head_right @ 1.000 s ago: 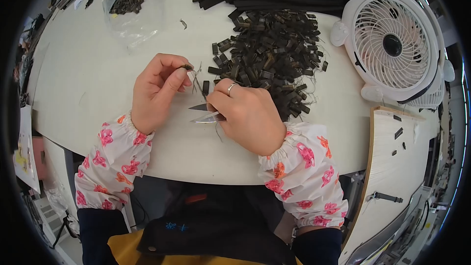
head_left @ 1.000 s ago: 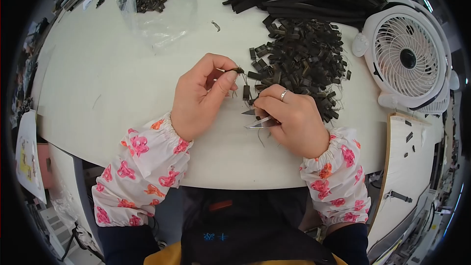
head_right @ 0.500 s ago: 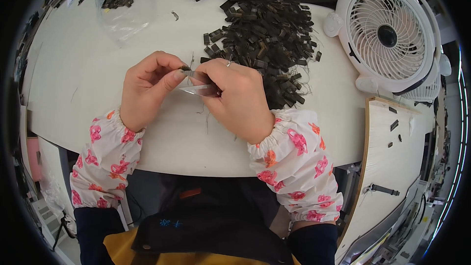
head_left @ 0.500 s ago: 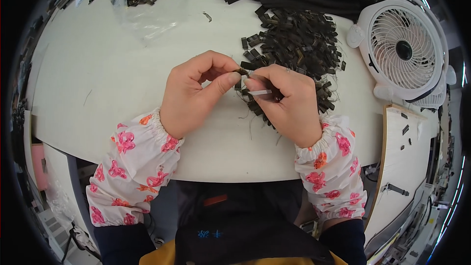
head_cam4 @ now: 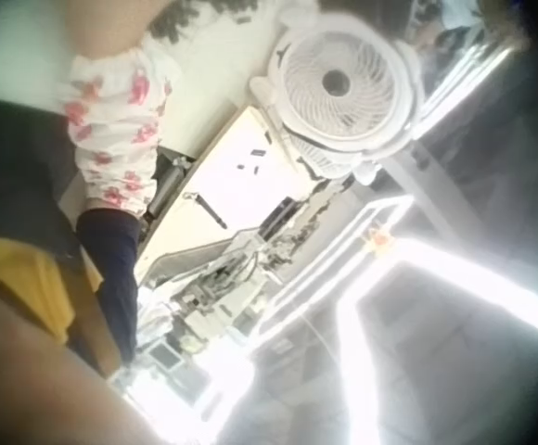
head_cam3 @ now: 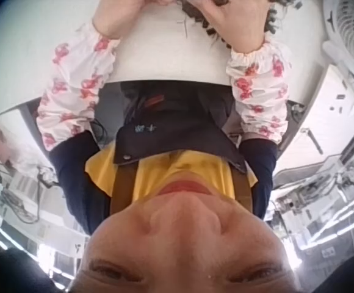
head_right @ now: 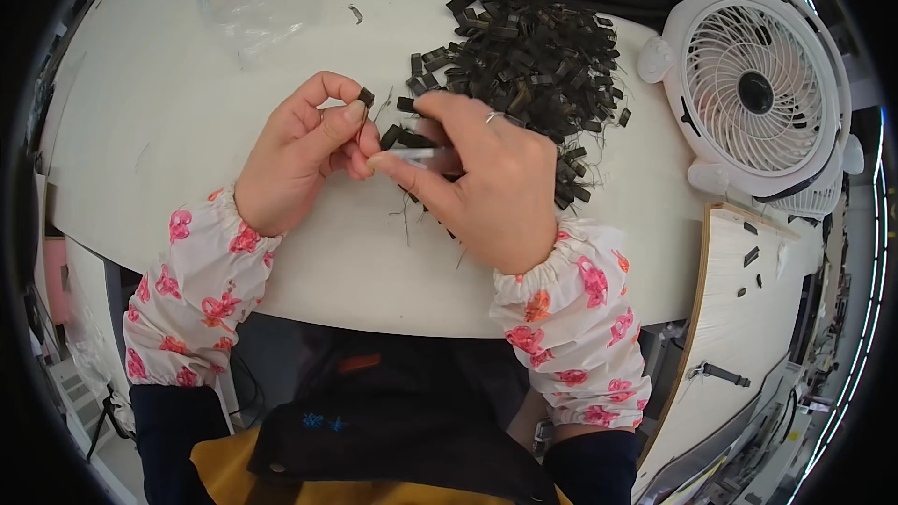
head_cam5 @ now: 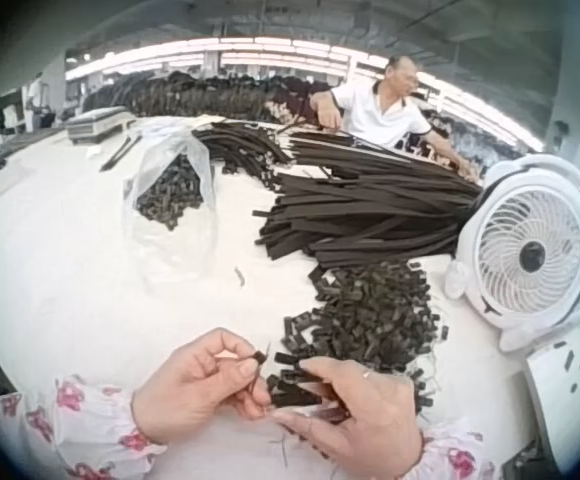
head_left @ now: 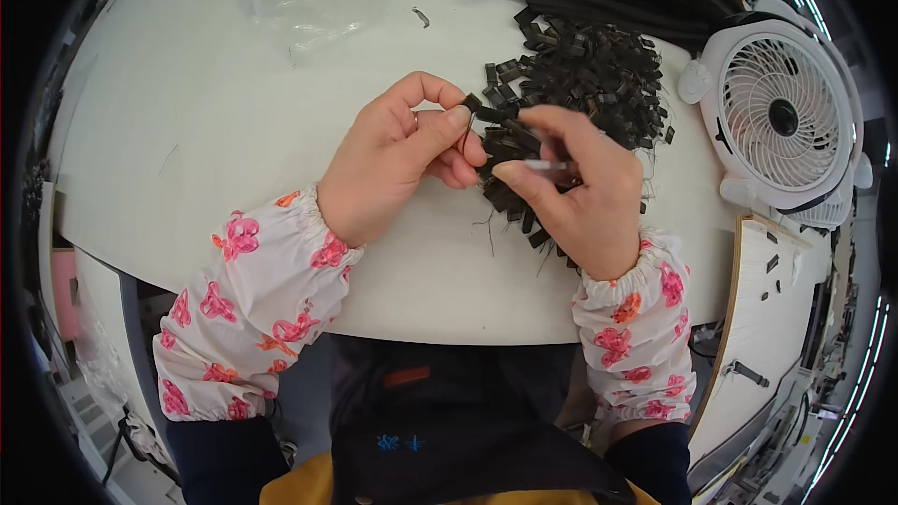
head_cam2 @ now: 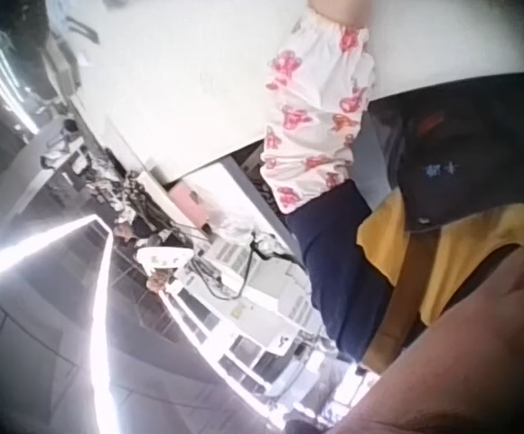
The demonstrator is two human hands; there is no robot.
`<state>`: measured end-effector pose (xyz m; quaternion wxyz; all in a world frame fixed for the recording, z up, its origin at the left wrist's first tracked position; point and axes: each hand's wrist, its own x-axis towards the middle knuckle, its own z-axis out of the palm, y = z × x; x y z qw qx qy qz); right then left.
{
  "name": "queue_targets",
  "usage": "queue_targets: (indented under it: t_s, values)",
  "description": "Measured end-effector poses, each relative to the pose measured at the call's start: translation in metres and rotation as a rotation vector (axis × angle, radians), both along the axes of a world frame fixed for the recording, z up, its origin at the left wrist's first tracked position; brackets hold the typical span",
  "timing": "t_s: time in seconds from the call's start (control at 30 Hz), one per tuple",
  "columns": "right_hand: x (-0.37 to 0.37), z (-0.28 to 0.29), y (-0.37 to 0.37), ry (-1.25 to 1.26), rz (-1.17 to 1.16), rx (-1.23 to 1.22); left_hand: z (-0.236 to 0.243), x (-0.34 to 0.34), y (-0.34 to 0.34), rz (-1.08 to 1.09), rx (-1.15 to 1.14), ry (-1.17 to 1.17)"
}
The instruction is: Use scissors to trim excess threads or material from small black leather straps or components.
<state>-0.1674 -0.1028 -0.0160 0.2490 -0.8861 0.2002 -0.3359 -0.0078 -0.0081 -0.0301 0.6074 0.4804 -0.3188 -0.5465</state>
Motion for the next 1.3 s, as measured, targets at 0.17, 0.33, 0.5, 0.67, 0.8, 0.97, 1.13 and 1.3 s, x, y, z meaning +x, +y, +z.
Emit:
queue_targets:
  t_s: [0.17,0.33,0.5,0.67,0.8,0.97,1.13,1.3]
  values:
    - [0.004,-0.009,-0.009,-0.076,-0.056,-0.228,0.003,-0.006,-0.003,0.03,0.027,-0.022]
    - [0.009,-0.015,-0.009,-0.027,-0.088,-0.472,0.001,-0.008,-0.002,0.044,0.037,-0.042]
    - [0.011,-0.015,-0.007,-0.031,-0.061,-0.463,-0.001,-0.008,-0.002,0.024,0.0,-0.031]
    - [0.011,-0.009,-0.003,0.071,-0.088,-0.569,-0.003,-0.009,-0.001,0.029,0.01,-0.032]
    - [0.006,-0.01,-0.003,0.155,-0.05,-0.38,-0.006,-0.006,-0.003,-0.019,0.036,-0.058]
    - [0.002,-0.003,-0.017,-0.1,0.179,0.132,-0.007,0.002,-0.005,-0.213,0.085,0.109]
    - [0.002,-0.009,-0.023,-0.041,0.289,0.151,-0.004,0.003,-0.004,-0.308,0.107,0.114]
    - [0.003,-0.01,-0.018,-0.036,0.165,0.113,-0.008,-0.004,-0.003,-0.205,0.027,-0.163]
